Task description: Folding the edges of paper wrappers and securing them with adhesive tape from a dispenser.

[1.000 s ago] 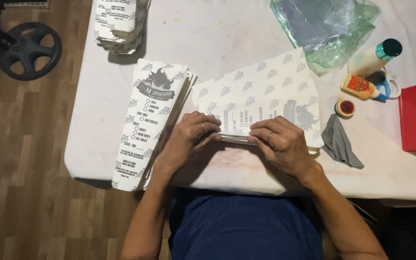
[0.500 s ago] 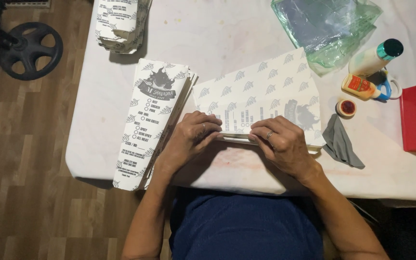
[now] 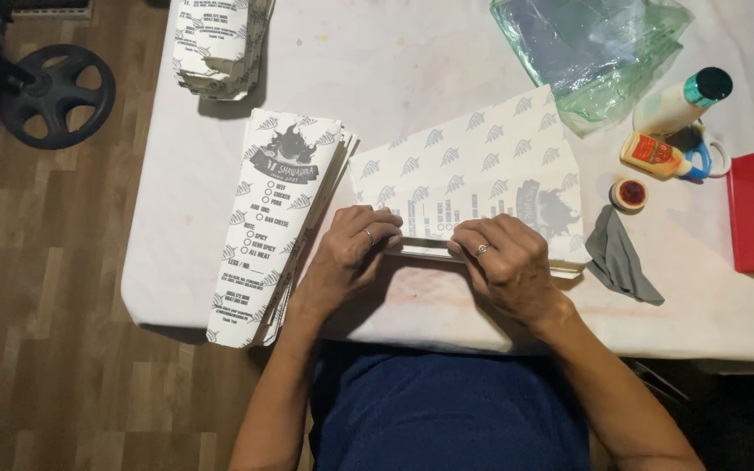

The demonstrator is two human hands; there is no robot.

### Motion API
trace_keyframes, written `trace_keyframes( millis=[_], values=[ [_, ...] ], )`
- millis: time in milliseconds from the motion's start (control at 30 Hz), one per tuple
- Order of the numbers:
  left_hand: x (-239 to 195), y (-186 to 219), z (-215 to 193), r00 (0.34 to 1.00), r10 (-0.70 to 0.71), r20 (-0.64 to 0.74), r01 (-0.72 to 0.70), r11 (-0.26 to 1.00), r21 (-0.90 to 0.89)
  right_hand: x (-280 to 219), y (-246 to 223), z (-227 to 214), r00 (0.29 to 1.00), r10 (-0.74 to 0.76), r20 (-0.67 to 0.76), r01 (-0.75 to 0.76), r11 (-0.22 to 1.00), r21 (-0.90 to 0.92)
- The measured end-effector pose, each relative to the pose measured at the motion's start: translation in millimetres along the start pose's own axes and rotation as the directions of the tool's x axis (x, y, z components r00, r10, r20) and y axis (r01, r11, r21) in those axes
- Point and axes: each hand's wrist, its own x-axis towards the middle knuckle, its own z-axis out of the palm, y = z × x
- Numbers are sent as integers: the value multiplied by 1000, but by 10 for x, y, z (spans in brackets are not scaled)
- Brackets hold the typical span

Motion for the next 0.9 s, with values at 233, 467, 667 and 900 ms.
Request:
trace_keyframes(
  millis=[233, 467, 667, 900],
  values=[
    [31, 144, -21, 998, -36, -46, 37, 999, 12, 121, -179, -3, 999, -46, -7, 46, 998, 41],
    [-96, 63, -137, 996, -63, -64, 59, 996, -60, 70, -131, 48, 999, -44, 25, 43, 999, 33],
    [-119, 90, -177, 960, -242, -140, 219, 963, -158, 96, -177, -2, 999, -15, 41, 13, 998, 54],
    [-75, 83, -127, 888, -420, -185, 369, 893, -258, 127, -65, 28, 985, 121, 121, -144, 968, 206]
  ],
)
